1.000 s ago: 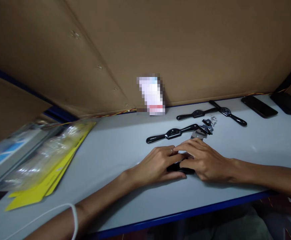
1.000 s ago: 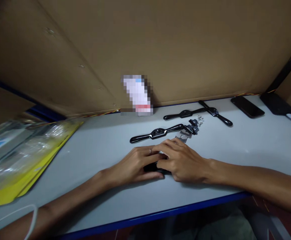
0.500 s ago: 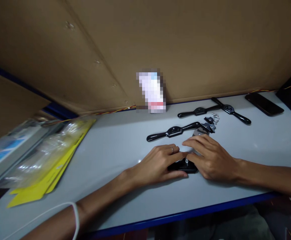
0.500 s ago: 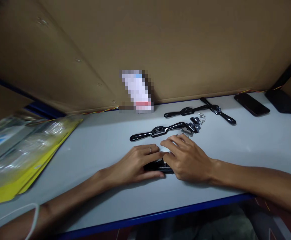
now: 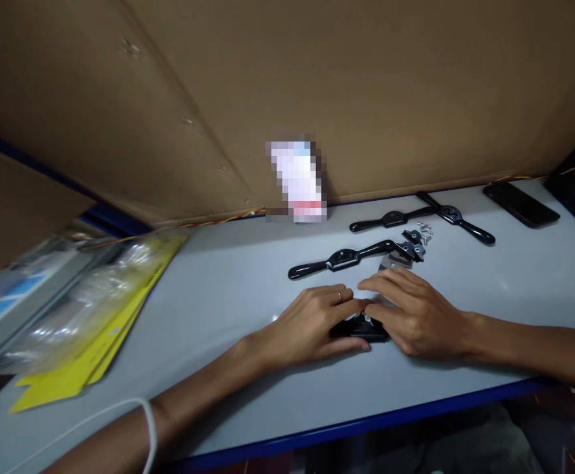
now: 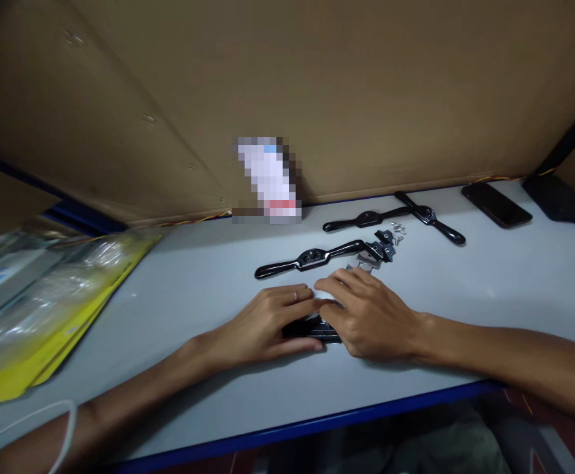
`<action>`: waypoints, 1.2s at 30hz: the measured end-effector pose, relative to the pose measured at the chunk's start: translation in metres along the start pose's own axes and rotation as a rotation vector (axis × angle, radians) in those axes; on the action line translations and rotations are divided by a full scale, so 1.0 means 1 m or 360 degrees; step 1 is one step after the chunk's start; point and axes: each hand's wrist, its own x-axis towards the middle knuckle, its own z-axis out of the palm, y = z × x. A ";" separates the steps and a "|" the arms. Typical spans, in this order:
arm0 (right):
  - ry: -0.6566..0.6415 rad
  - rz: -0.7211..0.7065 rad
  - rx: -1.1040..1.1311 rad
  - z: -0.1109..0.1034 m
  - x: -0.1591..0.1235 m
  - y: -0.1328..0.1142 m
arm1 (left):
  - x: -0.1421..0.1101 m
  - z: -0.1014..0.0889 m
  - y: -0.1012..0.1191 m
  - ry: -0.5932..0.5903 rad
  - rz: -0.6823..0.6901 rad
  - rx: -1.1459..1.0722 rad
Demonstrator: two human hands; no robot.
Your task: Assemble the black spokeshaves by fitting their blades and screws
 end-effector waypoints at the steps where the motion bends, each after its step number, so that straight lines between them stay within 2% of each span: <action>1: -0.0027 -0.0002 0.0015 0.000 0.000 -0.001 | 0.000 0.001 0.000 0.0001 0.0002 -0.0002; 4: -0.0123 -0.0084 0.0070 -0.001 0.000 -0.001 | -0.001 0.002 -0.002 0.0012 0.0001 -0.0028; 7: -0.0072 -0.0159 0.0081 -0.001 0.000 0.000 | -0.001 0.002 -0.002 0.0006 -0.0001 -0.0044; 10: 0.0029 -0.0098 -0.0016 -0.001 -0.001 0.001 | -0.001 0.000 -0.002 -0.0026 -0.0006 -0.0019; 17: -0.0029 -0.0080 -0.0092 -0.002 -0.001 -0.002 | -0.001 0.000 -0.001 -0.0011 0.0009 0.0003; 22: 0.0007 -0.0001 -0.0162 -0.003 0.001 -0.003 | -0.001 0.000 -0.001 -0.0025 -0.0006 0.0010; 28: -0.0024 -0.0180 0.0003 -0.004 0.002 -0.001 | 0.000 0.001 -0.001 -0.0027 -0.0027 -0.0047; 36: 0.0070 -0.0105 -0.0113 0.000 -0.001 0.000 | -0.001 -0.001 -0.001 -0.0055 -0.0039 -0.0015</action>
